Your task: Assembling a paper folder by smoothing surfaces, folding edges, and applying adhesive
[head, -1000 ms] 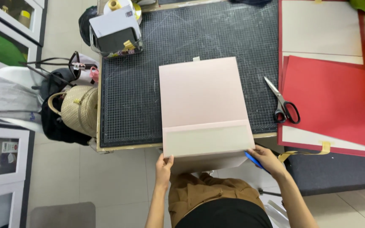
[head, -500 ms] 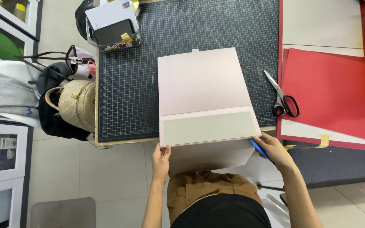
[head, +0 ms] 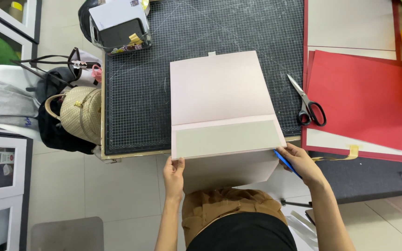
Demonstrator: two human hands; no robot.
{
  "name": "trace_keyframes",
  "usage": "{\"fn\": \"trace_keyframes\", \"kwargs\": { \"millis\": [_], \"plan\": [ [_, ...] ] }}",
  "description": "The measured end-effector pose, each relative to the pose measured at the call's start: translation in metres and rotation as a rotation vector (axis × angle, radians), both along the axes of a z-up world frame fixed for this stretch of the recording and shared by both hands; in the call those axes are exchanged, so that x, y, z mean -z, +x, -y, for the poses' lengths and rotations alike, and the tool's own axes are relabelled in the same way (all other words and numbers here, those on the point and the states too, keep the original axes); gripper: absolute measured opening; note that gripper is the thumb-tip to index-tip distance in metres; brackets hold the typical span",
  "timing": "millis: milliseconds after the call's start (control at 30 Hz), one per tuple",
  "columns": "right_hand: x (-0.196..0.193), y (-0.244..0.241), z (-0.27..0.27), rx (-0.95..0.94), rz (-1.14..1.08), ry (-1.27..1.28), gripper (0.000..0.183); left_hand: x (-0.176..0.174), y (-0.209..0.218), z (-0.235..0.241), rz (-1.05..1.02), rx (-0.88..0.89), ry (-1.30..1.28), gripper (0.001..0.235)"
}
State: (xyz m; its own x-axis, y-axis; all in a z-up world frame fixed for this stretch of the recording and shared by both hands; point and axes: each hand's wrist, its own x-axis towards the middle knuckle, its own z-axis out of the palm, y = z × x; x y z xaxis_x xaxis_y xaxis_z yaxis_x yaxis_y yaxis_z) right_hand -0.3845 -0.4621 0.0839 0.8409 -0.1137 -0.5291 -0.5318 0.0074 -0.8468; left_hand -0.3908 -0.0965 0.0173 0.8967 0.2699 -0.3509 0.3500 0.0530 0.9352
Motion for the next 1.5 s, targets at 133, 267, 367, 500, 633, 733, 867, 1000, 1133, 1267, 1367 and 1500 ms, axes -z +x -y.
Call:
{"fn": "trace_keyframes", "kwargs": {
  "millis": [133,267,367,500,633,733,867,1000,1133,1267,1367,1500],
  "plan": [
    [-0.007,0.003,0.001,-0.018,0.010,-0.015,0.023,-0.023,0.003,0.003,0.017,0.001,0.013,0.018],
    [0.001,0.001,0.001,-0.024,0.015,-0.004,0.022,-0.006,0.002,0.001,0.003,-0.015,0.026,0.015],
    [0.036,-0.001,0.004,-0.026,-0.026,-0.013,0.022,0.012,0.000,0.003,-0.016,-0.039,0.041,0.015],
    [0.096,-0.001,0.009,-0.028,-0.185,-0.126,0.030,0.046,-0.003,0.003,-0.033,-0.074,0.179,0.024],
    [0.092,0.008,0.016,-0.156,-0.261,-0.482,0.057,0.078,-0.002,0.011,-0.073,-0.095,0.394,0.040],
    [0.085,0.026,0.017,-0.124,-0.168,-0.610,0.054,0.062,0.006,0.033,0.039,-0.194,0.523,0.054],
    [0.114,0.071,0.019,-0.183,0.273,-0.918,0.045,0.048,0.020,0.071,0.170,-0.007,0.761,0.084],
    [0.137,0.130,0.013,-0.462,0.618,-1.234,0.035,0.048,0.029,0.091,-0.079,0.285,0.966,0.117],
    [0.140,0.161,0.017,-0.493,0.679,-1.302,0.029,0.048,0.025,0.097,-0.114,0.315,1.046,0.117],
    [0.140,0.158,0.021,-0.612,0.756,-1.264,0.014,0.050,0.031,0.096,-0.120,0.304,1.156,0.118],
    [0.147,0.171,0.027,-0.639,0.730,-1.290,0.016,0.053,0.031,0.096,-0.123,0.314,1.197,0.120],
    [0.153,0.158,0.026,-0.626,0.739,-1.292,0.011,0.061,0.031,0.097,-0.128,0.315,1.264,0.122]
  ]
}}
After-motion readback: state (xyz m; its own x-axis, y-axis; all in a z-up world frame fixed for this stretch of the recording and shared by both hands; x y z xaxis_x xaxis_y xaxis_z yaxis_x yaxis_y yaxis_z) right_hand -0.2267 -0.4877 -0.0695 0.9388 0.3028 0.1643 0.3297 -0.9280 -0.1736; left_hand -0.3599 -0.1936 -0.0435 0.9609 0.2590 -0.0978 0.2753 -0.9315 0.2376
